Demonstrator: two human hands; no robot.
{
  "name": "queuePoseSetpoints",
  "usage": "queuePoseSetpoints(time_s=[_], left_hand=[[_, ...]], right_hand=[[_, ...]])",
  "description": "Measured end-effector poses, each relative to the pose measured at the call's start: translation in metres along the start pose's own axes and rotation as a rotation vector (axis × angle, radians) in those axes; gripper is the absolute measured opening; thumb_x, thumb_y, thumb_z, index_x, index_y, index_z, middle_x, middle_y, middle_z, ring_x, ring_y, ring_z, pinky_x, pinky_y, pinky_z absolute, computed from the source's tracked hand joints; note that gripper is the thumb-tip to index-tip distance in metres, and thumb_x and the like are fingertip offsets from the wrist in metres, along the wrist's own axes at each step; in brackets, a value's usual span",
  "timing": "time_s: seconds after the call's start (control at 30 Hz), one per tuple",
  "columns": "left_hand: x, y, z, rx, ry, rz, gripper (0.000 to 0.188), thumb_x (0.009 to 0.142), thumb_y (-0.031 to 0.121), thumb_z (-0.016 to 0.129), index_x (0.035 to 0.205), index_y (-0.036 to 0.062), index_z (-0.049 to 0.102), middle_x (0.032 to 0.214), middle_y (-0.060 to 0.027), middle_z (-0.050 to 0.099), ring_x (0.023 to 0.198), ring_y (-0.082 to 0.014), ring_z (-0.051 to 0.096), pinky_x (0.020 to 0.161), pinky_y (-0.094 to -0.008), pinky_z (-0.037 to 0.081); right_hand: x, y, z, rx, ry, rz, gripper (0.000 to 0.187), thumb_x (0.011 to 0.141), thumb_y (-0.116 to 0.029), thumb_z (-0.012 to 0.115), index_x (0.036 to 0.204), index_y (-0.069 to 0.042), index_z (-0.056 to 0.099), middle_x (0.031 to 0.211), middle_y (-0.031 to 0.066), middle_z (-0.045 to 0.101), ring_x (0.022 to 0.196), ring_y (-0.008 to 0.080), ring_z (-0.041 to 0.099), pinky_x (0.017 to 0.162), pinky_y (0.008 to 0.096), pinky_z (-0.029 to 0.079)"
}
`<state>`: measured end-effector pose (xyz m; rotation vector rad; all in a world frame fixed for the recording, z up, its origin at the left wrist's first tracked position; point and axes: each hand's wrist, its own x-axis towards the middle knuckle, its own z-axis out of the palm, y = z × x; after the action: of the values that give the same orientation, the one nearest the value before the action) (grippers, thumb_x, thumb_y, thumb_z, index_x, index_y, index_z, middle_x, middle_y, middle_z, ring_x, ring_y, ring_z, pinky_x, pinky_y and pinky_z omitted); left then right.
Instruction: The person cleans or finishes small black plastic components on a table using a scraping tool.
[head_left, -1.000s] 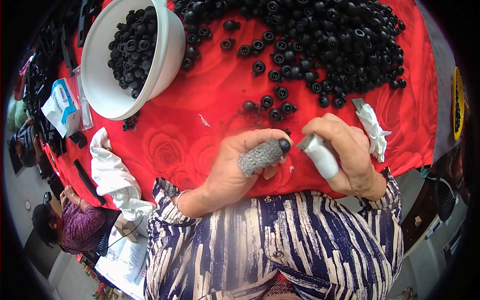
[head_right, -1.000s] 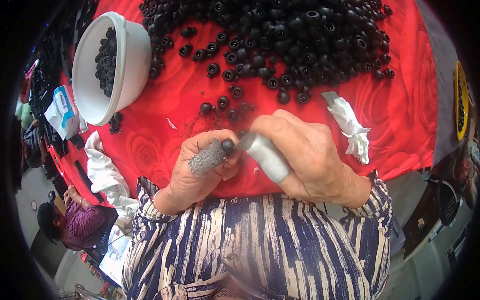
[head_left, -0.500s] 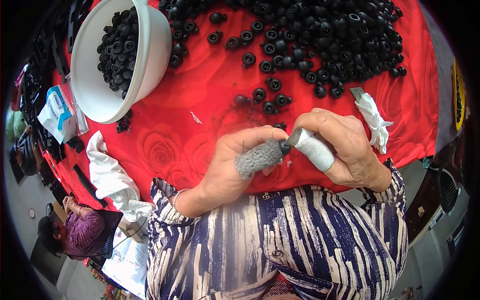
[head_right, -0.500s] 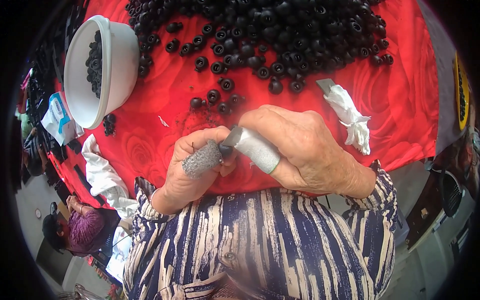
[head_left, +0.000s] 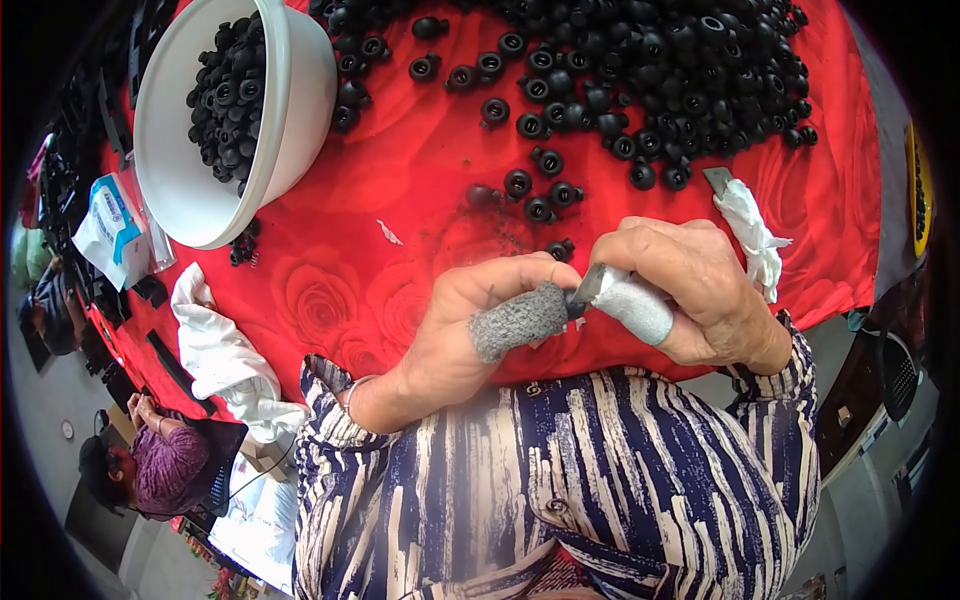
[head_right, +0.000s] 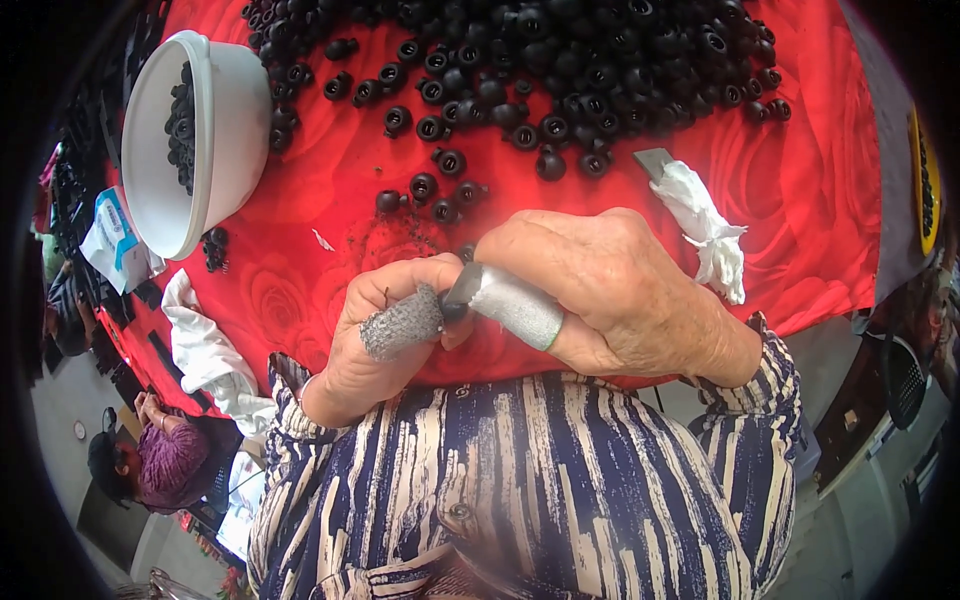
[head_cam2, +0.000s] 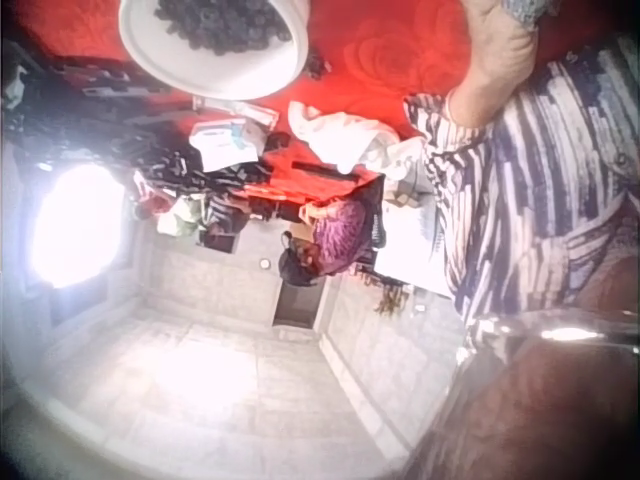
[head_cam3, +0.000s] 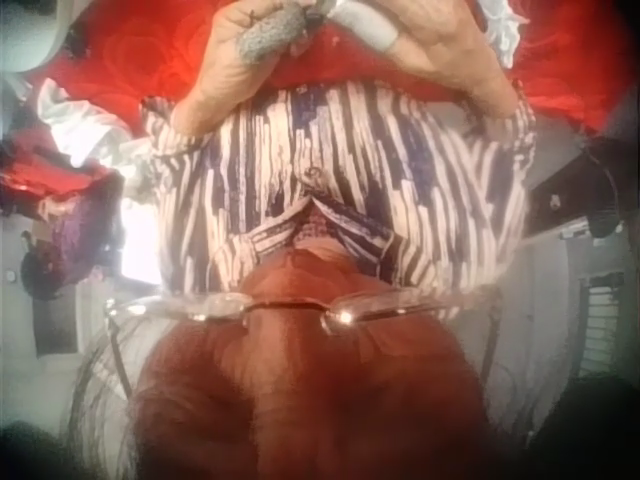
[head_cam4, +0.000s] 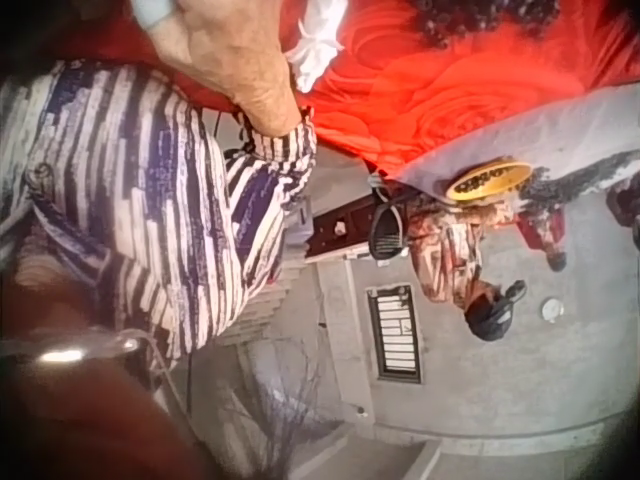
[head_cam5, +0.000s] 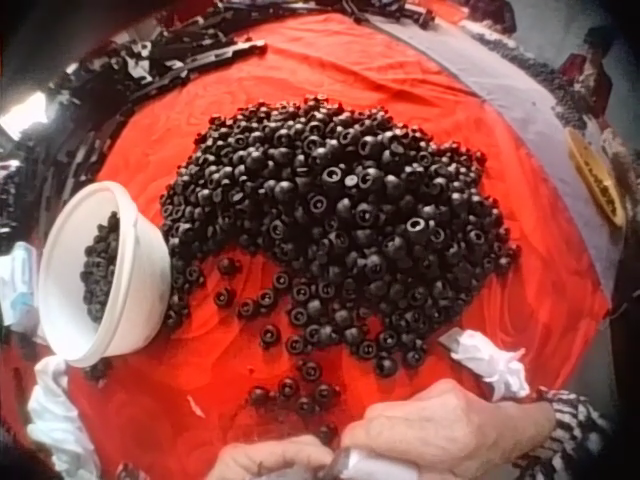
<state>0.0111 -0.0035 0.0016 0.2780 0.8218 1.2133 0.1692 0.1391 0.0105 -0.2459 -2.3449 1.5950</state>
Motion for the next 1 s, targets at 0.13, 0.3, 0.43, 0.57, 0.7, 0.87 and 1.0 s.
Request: queuePoseSetpoints(time_s=[0.13,0.3,0.43,0.57,0.7,0.87,1.0], left_hand=[[0.0006,0.0029,0.0014,0.014,-0.039,-0.017,0.023,0.088,0.014,0.057,0.106,0.0005,0.058,0.09,0.0023,0.055,0.076,-0.0033,0.048,0.067,-0.0178,0.038],[-0.0018,0.0074,0.003,-0.032,-0.021,-0.089,0.023,0.088,0.014,0.056,0.107,0.0006,0.057,0.09,0.0017,0.056,0.079,-0.0037,0.049,0.069,-0.0182,0.039],[-0.002,0.0096,0.0013,-0.083,-0.028,-0.213,0.025,0.088,0.018,0.056,0.107,0.0013,0.057,0.088,0.0008,0.056,0.075,-0.0042,0.048,0.067,-0.0184,0.038],[-0.0018,0.0091,-0.0005,-0.09,-0.034,-0.281,0.028,0.087,0.022,0.057,0.106,0.0018,0.057,0.085,0.0003,0.056,0.069,-0.005,0.046,0.063,-0.019,0.037],[-0.0009,0.0103,-0.0008,-0.017,-0.046,-0.285,0.027,0.088,0.022,0.056,0.105,0.0012,0.057,0.083,-0.0002,0.055,0.068,-0.0055,0.046,0.061,-0.0193,0.036],[-0.0002,0.009,0.0015,-0.104,-0.034,-0.256,0.026,0.088,0.021,0.055,0.103,-0.0003,0.057,0.081,-0.0008,0.055,0.067,-0.0059,0.045,0.06,-0.0195,0.036],[-0.0004,0.0091,0.001,-0.1,-0.033,-0.262,0.026,0.088,0.021,0.055,0.103,-0.0004,0.057,0.081,-0.0008,0.056,0.067,-0.006,0.045,0.06,-0.0197,0.036]], right_hand=[[0.0005,0.0024,0.0008,-0.009,0.007,-0.043,0.021,0.074,-0.005,0.062,0.091,0.004,0.055,0.073,0.0103,0.056,0.058,0.0231,0.056,0.048,0.0316,0.042],[0.0019,0.0032,-0.0014,0.003,-0.034,-0.056,0.021,0.073,-0.008,0.064,0.088,0.003,0.055,0.068,0.0097,0.053,0.055,0.0224,0.054,0.046,0.0319,0.04],[0.0035,0.0013,-0.0071,0.021,-0.116,-0.005,0.02,0.073,-0.009,0.064,0.09,0.0,0.056,0.075,0.0114,0.058,0.063,0.0266,0.059,0.051,0.0325,0.046],[0.003,0.0051,-0.0042,0.046,-0.121,-0.026,0.021,0.071,-0.009,0.064,0.088,0.001,0.056,0.07,0.0103,0.055,0.058,0.0248,0.057,0.048,0.0325,0.043],[0.0029,0.0055,-0.0016,0.075,-0.064,-0.064,0.022,0.069,-0.01,0.065,0.087,0.001,0.057,0.064,0.0094,0.052,0.054,0.0233,0.054,0.047,0.0323,0.041],[0.0019,0.0059,0.0004,0.05,-0.051,-0.059,0.022,0.069,-0.01,0.065,0.086,0.001,0.057,0.064,0.0094,0.052,0.054,0.0238,0.054,0.047,0.0326,0.041],[0.0018,0.0041,-0.0008,0.033,-0.073,-0.047,0.021,0.07,-0.01,0.065,0.086,0.001,0.057,0.065,0.0093,0.052,0.054,0.024,0.055,0.048,0.0328,0.041]])
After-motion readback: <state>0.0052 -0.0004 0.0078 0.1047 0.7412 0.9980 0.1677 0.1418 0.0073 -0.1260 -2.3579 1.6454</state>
